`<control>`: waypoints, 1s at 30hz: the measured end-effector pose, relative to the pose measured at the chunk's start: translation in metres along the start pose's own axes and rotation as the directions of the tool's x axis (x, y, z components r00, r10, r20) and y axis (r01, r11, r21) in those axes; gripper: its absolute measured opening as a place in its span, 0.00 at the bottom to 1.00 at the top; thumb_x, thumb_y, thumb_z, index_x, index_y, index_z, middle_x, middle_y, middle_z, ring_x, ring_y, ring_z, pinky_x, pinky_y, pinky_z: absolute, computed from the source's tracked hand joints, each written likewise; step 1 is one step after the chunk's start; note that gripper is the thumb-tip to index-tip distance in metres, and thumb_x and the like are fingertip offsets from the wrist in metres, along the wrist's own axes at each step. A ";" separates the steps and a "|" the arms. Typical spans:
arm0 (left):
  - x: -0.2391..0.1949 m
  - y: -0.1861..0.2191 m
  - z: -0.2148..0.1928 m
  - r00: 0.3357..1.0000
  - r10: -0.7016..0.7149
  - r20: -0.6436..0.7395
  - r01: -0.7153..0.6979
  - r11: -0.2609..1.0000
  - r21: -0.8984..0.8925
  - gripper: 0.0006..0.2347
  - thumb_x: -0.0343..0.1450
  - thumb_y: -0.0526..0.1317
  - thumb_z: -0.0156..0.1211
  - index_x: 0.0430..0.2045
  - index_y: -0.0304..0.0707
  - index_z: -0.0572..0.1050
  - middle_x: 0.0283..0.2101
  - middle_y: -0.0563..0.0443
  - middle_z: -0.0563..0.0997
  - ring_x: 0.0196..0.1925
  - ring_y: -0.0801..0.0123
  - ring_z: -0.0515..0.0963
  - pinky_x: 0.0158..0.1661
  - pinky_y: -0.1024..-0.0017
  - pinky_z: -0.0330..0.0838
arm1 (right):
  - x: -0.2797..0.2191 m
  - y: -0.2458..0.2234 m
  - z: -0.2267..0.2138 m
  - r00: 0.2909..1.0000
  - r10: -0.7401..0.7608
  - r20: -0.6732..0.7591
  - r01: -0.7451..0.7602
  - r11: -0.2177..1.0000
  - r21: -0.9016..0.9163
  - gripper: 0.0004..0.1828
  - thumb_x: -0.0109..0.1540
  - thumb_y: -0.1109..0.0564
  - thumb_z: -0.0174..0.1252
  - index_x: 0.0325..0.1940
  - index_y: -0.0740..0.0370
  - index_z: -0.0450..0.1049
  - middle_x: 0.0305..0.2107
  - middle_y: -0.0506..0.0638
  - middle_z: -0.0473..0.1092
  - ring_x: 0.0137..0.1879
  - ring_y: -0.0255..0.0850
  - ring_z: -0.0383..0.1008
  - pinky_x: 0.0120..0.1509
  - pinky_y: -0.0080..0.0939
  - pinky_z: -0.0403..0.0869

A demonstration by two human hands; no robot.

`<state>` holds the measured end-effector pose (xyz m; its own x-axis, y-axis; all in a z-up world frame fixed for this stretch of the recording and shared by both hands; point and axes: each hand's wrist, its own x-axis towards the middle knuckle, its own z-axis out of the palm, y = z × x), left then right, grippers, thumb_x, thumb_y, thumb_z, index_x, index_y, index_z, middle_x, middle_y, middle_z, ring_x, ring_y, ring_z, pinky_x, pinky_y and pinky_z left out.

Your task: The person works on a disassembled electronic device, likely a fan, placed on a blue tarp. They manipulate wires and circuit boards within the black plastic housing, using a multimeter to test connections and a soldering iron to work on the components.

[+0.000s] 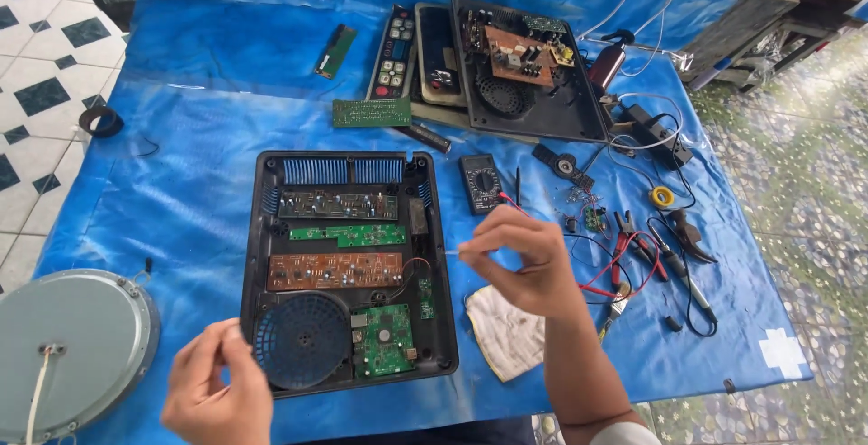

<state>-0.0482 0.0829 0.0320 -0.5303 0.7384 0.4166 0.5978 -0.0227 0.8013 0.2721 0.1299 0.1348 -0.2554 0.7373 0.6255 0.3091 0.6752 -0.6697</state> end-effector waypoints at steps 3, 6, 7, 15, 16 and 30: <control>0.012 0.003 -0.007 0.939 0.343 -0.024 -0.343 0.939 -0.026 0.04 0.82 0.24 0.61 0.43 0.22 0.83 0.43 0.35 0.84 0.44 0.47 0.82 0.49 0.56 0.75 | 0.007 0.020 0.003 0.990 0.107 0.087 -0.085 0.972 -0.220 0.02 0.63 0.62 0.67 0.37 0.58 0.81 0.32 0.47 0.78 0.41 0.41 0.77 0.57 0.42 0.74; 0.012 0.018 0.006 0.910 0.415 -0.008 -0.413 0.903 -0.120 0.07 0.77 0.22 0.59 0.46 0.26 0.81 0.46 0.39 0.85 0.44 0.57 0.85 0.45 0.64 0.81 | 0.005 0.053 0.031 0.957 0.229 0.177 -0.172 0.942 -0.288 0.04 0.63 0.61 0.68 0.42 0.56 0.83 0.39 0.51 0.77 0.43 0.41 0.79 0.30 0.34 0.78; 0.015 0.022 0.014 0.914 0.404 -0.022 -0.404 0.909 -0.105 0.07 0.77 0.22 0.59 0.46 0.26 0.81 0.46 0.39 0.85 0.44 0.57 0.85 0.45 0.64 0.81 | 0.003 0.064 0.042 0.956 0.218 0.196 -0.158 0.947 -0.279 0.04 0.63 0.61 0.68 0.42 0.56 0.83 0.39 0.51 0.77 0.43 0.41 0.79 0.30 0.34 0.78; 0.023 -0.003 0.089 0.793 0.558 0.246 -0.595 0.796 0.110 0.11 0.78 0.41 0.59 0.53 0.41 0.79 0.48 0.49 0.80 0.52 0.63 0.79 0.54 0.61 0.62 | -0.025 0.113 0.081 0.880 0.342 0.330 -0.161 0.867 -0.471 0.04 0.64 0.64 0.63 0.43 0.62 0.81 0.33 0.56 0.79 0.45 0.54 0.82 0.52 0.54 0.79; 0.021 -0.006 0.094 0.797 0.550 0.248 -0.589 0.799 0.120 0.11 0.78 0.41 0.59 0.53 0.41 0.79 0.48 0.49 0.80 0.52 0.63 0.79 0.54 0.61 0.62 | -0.023 0.111 0.084 0.877 0.341 0.340 -0.159 0.871 -0.464 0.04 0.64 0.64 0.63 0.43 0.62 0.81 0.33 0.56 0.79 0.45 0.54 0.82 0.52 0.54 0.79; 0.014 -0.021 0.114 0.631 0.422 0.651 -0.652 0.744 0.149 0.24 0.65 0.38 0.73 0.58 0.41 0.76 0.57 0.40 0.78 0.65 0.47 0.72 0.62 0.24 0.44 | -0.030 0.119 0.093 0.860 0.341 0.380 -0.082 0.828 -0.555 0.04 0.67 0.57 0.62 0.46 0.55 0.77 0.29 0.47 0.78 0.47 0.45 0.79 0.54 0.46 0.69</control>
<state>0.0005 0.1709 -0.0280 0.3095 0.8950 0.3212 0.8799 -0.3976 0.2601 0.2315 0.1900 -0.0012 -0.4626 0.8724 0.1576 0.7854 0.4858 -0.3837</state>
